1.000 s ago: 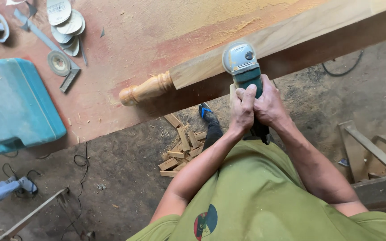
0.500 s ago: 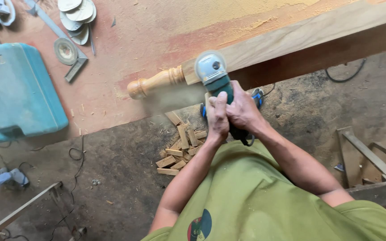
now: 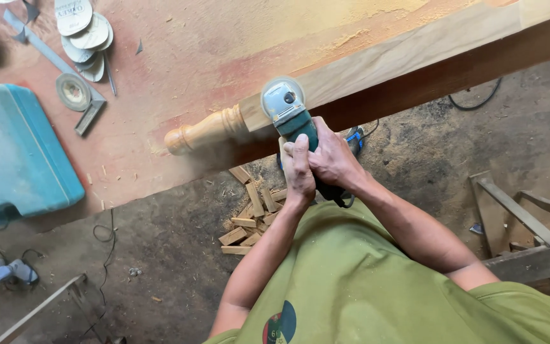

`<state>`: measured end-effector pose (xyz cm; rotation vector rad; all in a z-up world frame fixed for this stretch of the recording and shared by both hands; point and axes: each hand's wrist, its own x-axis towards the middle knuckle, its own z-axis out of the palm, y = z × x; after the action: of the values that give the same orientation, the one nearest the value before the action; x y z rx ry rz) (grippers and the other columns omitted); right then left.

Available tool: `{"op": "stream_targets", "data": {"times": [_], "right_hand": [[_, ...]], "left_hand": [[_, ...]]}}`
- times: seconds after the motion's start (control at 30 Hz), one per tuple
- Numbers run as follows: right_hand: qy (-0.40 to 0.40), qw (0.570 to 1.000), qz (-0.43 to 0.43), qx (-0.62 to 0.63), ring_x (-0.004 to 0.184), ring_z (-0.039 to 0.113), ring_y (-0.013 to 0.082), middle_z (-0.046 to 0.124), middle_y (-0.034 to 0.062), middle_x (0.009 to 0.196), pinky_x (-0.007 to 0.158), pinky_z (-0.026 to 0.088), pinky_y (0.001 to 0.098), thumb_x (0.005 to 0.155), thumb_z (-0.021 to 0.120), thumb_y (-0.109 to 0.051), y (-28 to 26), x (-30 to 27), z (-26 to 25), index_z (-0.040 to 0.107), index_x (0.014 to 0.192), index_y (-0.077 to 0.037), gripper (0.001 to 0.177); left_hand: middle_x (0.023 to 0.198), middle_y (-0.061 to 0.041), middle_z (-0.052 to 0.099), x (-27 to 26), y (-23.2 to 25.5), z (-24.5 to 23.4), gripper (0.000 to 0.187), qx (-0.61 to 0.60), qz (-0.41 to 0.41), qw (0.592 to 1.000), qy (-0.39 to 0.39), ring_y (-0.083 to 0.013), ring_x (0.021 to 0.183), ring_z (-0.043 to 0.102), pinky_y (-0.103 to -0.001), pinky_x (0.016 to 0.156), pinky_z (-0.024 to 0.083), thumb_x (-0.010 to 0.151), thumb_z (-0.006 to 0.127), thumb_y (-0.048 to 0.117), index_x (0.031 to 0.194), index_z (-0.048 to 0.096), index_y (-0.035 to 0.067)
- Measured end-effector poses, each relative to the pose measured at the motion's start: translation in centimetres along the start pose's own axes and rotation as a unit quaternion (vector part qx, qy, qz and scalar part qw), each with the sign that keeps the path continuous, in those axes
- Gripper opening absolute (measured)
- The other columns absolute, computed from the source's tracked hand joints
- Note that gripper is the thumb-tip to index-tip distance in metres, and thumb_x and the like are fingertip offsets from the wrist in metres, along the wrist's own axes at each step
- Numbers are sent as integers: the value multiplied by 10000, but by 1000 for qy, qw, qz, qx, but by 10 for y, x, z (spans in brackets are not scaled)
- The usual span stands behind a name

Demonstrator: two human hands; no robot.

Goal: The person uses an angle grinder to sand a wooden piece, first holding it in their hands and then placing it on a workbench. They smooth the edges and surfaces of the wood, creating sawdust.

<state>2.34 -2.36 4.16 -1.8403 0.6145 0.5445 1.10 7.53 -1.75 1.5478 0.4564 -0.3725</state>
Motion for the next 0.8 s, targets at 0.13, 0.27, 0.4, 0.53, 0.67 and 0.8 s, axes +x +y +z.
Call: {"op": "stream_targets", "data": {"times": [0.13, 0.27, 0.4, 0.53, 0.67, 0.8], "right_hand": [[12, 1000, 9, 3, 897, 690, 436, 664, 232, 821, 759, 466, 561, 836, 651, -524, 12, 0, -20, 535, 1211, -215, 500], [31, 999, 15, 7, 904, 688, 458, 671, 245, 829, 782, 484, 569, 850, 638, -509, 19, -3, -43, 539, 1227, -206, 494], [47, 998, 26, 25, 895, 693, 444, 671, 237, 830, 776, 480, 582, 838, 647, -507, 29, -5, -69, 546, 1222, -211, 496], [58, 998, 30, 23, 915, 682, 464, 668, 237, 847, 791, 473, 581, 832, 647, -527, 46, -3, -90, 541, 1213, -222, 499], [65, 997, 34, 21, 932, 682, 472, 669, 244, 849, 802, 473, 583, 834, 634, -536, 52, -5, -112, 539, 1208, -216, 501], [65, 997, 43, 26, 939, 683, 467, 673, 240, 851, 817, 474, 580, 834, 641, -531, 57, -4, -130, 539, 1218, -219, 505]], "left_hand": [[1030, -227, 614, -4, 7, 24, 433, 12, 2, 999, -34, -302, 964, 603, -484, 932, 493, 969, 597, 409, 1192, 558, 40], [1044, -224, 611, -11, 17, 51, 414, 23, 10, 998, -55, -255, 1023, 570, -463, 924, 493, 980, 596, 405, 1162, 564, 34], [1151, -303, 608, -21, 34, 80, 517, 45, -1, 996, -71, -376, 1064, 615, -527, 999, 467, 970, 582, 443, 1243, 525, 8], [1438, -404, 443, -25, 26, 107, 764, 49, -8, 995, -87, -483, 1337, 475, -554, 1152, 332, 977, 564, 453, 1455, 379, -114], [1451, -340, 472, -22, 2, 125, 721, 75, -5, 993, -89, -433, 1344, 489, -537, 1139, 366, 976, 583, 465, 1470, 412, -31], [1487, -406, 400, -33, 16, 149, 815, 52, -5, 995, -88, -479, 1393, 425, -551, 1167, 316, 970, 581, 457, 1485, 342, -126]]}}
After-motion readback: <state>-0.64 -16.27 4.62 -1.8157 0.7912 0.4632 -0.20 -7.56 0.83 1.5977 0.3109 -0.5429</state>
